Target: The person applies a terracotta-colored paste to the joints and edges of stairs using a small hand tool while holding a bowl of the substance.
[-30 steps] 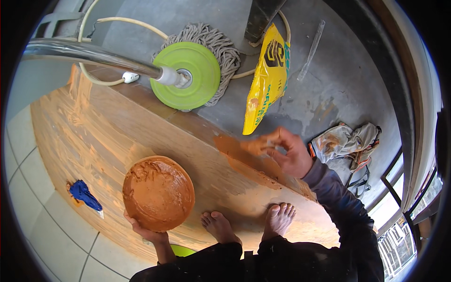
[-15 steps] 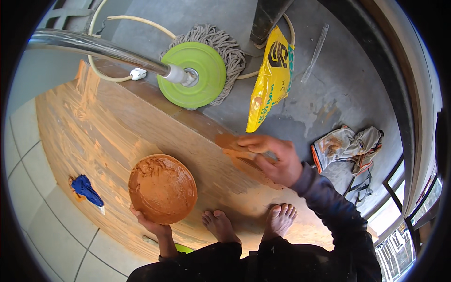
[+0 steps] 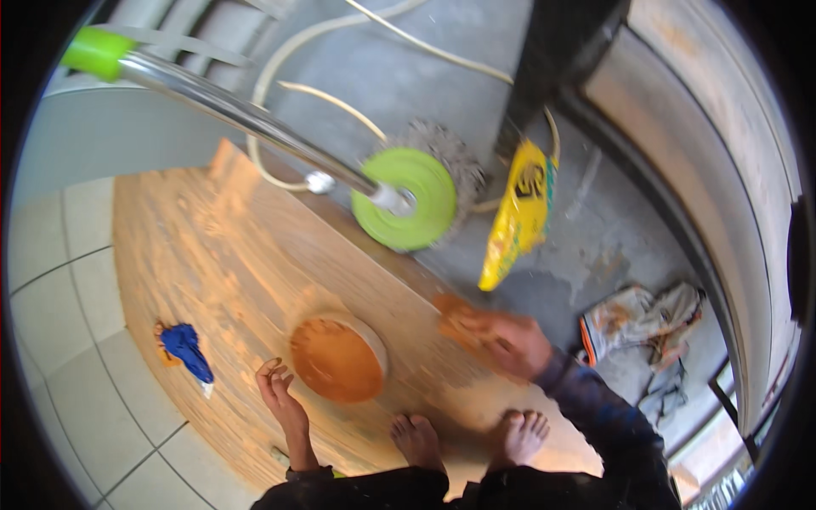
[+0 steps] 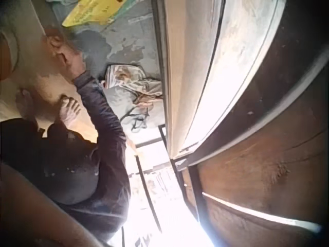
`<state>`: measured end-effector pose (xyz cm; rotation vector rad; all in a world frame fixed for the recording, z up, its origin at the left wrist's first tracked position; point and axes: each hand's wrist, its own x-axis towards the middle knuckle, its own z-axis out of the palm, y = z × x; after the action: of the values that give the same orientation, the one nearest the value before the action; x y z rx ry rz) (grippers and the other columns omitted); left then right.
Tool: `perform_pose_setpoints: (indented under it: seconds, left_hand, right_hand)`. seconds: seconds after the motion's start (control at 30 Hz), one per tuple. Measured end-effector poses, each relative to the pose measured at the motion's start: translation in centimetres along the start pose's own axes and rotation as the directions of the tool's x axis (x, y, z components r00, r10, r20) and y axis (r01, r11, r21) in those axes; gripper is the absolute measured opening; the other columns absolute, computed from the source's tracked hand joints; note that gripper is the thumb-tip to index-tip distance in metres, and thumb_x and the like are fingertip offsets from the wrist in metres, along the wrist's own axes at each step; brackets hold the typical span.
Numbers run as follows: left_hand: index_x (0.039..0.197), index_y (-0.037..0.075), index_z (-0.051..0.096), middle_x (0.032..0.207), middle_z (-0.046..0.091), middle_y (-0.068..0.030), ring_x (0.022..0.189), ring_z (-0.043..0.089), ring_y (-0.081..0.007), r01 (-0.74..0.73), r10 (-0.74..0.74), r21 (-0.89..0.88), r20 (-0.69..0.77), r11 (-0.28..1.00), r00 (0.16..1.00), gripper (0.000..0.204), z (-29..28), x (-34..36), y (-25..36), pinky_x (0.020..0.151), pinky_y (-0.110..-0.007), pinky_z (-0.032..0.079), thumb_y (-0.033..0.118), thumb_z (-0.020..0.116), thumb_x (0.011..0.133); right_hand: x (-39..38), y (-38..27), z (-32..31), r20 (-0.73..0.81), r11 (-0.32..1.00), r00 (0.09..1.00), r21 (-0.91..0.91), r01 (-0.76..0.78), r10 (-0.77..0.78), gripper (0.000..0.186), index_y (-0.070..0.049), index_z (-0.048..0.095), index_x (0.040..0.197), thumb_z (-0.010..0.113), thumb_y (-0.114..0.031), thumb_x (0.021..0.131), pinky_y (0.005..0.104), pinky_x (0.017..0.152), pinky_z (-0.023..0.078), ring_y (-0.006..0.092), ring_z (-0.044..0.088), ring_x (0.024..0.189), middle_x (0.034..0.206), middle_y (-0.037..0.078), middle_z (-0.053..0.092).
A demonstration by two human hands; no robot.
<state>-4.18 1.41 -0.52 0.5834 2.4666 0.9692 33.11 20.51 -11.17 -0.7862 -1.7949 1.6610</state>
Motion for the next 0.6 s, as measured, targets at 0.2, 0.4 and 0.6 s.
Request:
perform_pose_setpoints:
  seconds: [0.2,0.4,0.6]
  left_hand:
    - [0.14,0.004,0.047,0.139,0.054,-0.0134,0.133,0.053,-0.0245,-0.517,0.526,-0.099,0.183,0.85,0.83,0.036,4.6,6.4,15.4,0.11,-0.039,0.042,0.009,0.055,0.104]
    - [0.148,0.001,0.039,0.116,0.06,-0.0116,0.104,0.062,-0.019,-0.349,0.526,-0.498,0.274,0.794,0.805,0.057,19.6,11.3,27.0,0.097,-0.038,0.049,0.027,0.065,0.103]
    - [0.106,0.008,0.055,0.068,0.036,0.0062,0.061,0.037,-0.0077,-0.283,0.485,-0.655,0.147,0.7,0.862,0.02,23.1,12.0,30.6,0.077,-0.033,0.048,0.028,0.06,0.106]
  right_hand:
    - [-0.9,-4.0,-3.6,0.009,0.977,0.987,0.137,-0.163,0.163,0.02,0.0,0.069,0.106,0.066,0.006,0.087,0.0353,0.093,0.056,0.0286,0.074,0.109,0.12,0.017,0.075]
    - [1.2,-3.4,-0.9,-0.085,0.989,0.986,0.068,-0.135,0.14,0.024,0.0,0.069,0.111,0.066,0.006,0.088,0.0358,0.091,0.056,0.0323,0.074,0.107,0.118,0.017,0.075]
    - [-1.6,-3.7,-1.5,-0.131,0.973,0.968,0.118,-0.199,0.214,0.023,0.0,0.069,0.111,0.067,0.006,0.088,0.035,0.09,0.056,0.0299,0.074,0.107,0.117,0.017,0.075]
